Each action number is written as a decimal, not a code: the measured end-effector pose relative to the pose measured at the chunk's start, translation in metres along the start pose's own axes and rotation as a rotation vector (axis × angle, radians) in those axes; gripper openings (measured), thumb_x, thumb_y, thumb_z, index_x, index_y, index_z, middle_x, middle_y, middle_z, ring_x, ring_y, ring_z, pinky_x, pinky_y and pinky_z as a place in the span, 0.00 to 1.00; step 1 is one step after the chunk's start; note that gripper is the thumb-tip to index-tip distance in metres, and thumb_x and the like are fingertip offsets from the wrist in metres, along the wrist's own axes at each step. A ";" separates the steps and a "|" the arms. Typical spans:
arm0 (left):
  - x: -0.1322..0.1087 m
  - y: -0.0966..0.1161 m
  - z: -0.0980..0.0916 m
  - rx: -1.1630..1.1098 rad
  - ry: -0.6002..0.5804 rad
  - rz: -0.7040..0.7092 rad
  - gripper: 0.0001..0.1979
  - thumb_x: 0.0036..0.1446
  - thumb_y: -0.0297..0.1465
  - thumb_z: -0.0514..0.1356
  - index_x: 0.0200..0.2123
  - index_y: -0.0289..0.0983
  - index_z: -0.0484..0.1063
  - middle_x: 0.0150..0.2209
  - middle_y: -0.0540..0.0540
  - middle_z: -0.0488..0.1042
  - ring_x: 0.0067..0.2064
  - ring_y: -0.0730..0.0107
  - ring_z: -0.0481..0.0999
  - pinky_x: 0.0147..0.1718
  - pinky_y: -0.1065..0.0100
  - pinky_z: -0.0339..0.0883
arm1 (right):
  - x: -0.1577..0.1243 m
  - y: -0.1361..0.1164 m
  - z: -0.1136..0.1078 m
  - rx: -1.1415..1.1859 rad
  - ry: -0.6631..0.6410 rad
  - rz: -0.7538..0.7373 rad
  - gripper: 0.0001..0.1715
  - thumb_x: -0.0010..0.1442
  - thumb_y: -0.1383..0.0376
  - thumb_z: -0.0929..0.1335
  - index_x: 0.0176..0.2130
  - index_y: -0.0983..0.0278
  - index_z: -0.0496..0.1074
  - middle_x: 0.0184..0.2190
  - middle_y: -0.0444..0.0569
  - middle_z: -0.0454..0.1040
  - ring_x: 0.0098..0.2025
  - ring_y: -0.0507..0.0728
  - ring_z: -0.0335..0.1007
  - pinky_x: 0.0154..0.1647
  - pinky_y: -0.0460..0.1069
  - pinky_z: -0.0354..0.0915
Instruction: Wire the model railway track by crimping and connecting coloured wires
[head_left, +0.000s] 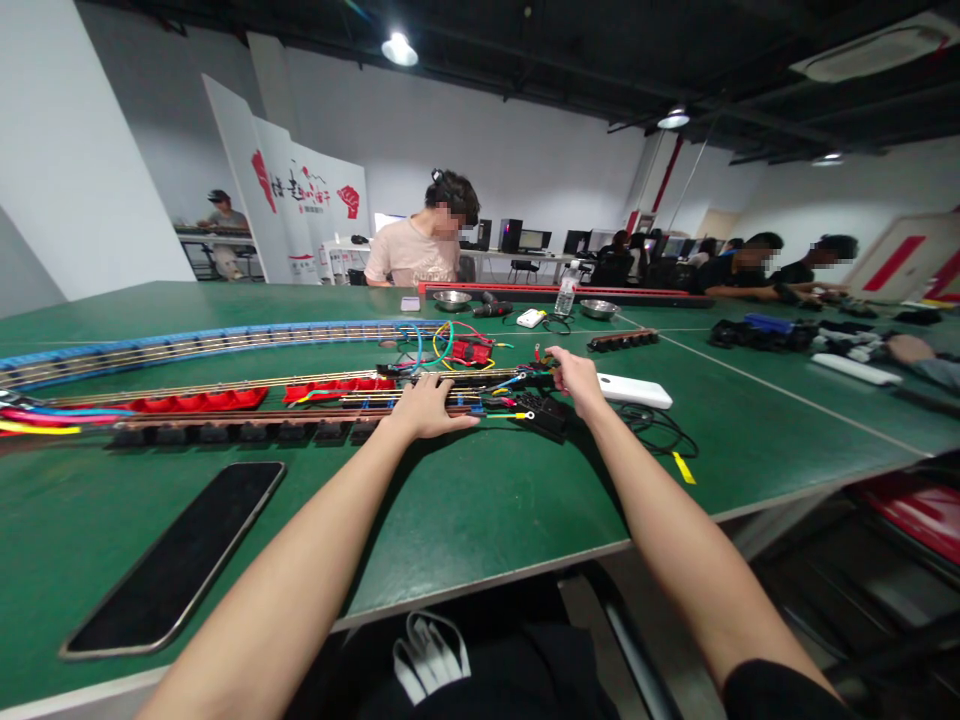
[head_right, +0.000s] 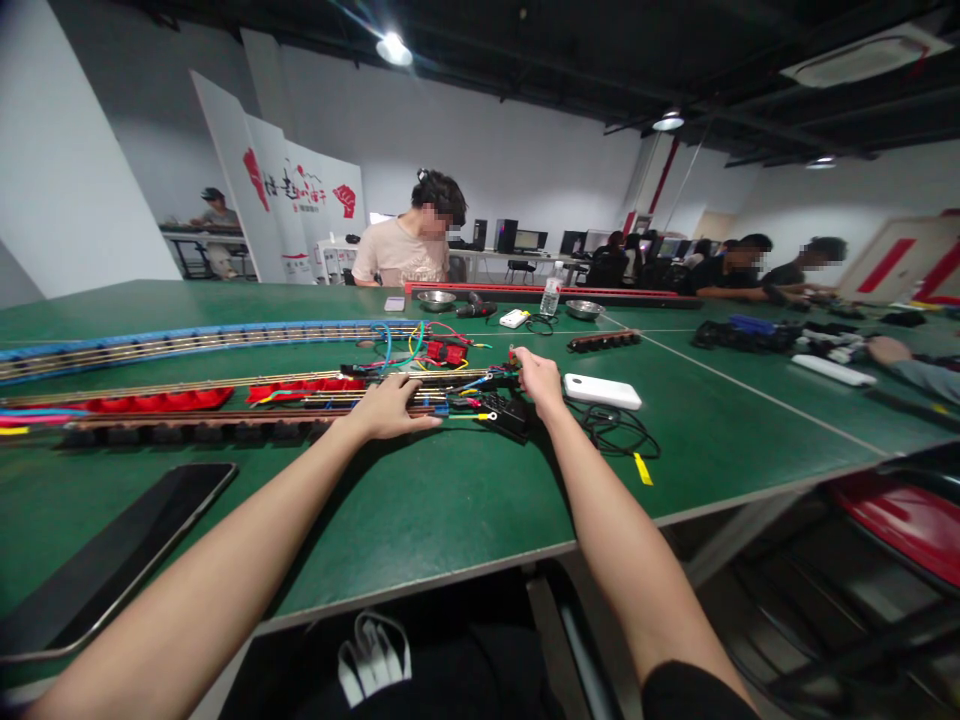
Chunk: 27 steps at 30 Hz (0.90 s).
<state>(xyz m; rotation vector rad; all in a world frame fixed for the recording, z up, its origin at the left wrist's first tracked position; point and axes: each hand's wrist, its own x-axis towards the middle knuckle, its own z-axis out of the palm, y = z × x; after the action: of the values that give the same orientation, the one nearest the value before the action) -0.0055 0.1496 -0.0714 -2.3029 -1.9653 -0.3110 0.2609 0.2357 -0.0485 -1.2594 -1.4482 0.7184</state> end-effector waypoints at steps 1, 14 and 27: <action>0.000 0.000 0.000 -0.003 -0.001 -0.002 0.50 0.47 0.67 0.46 0.62 0.38 0.60 0.64 0.34 0.57 0.64 0.41 0.54 0.57 0.45 0.53 | -0.002 -0.003 0.000 0.110 -0.033 0.095 0.23 0.53 0.50 0.66 0.37 0.65 0.77 0.17 0.43 0.66 0.18 0.51 0.59 0.17 0.45 0.54; 0.000 0.001 -0.001 0.004 -0.005 -0.009 0.50 0.46 0.67 0.46 0.61 0.38 0.61 0.64 0.34 0.58 0.64 0.41 0.55 0.57 0.47 0.54 | -0.005 -0.003 0.000 -0.299 -0.264 -0.167 0.19 0.47 0.58 0.67 0.35 0.63 0.82 0.15 0.41 0.64 0.20 0.50 0.55 0.22 0.45 0.50; 0.001 0.000 0.001 0.017 0.012 0.006 0.51 0.46 0.68 0.45 0.60 0.36 0.61 0.63 0.33 0.59 0.63 0.42 0.56 0.56 0.46 0.55 | -0.005 -0.011 -0.009 -0.717 -0.489 -0.391 0.20 0.52 0.60 0.66 0.41 0.60 0.82 0.18 0.43 0.72 0.22 0.54 0.64 0.26 0.46 0.54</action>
<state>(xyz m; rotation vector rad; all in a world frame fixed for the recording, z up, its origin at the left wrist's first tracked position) -0.0054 0.1503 -0.0723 -2.2912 -1.9472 -0.3062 0.2656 0.2265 -0.0378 -1.2947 -2.4144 0.2345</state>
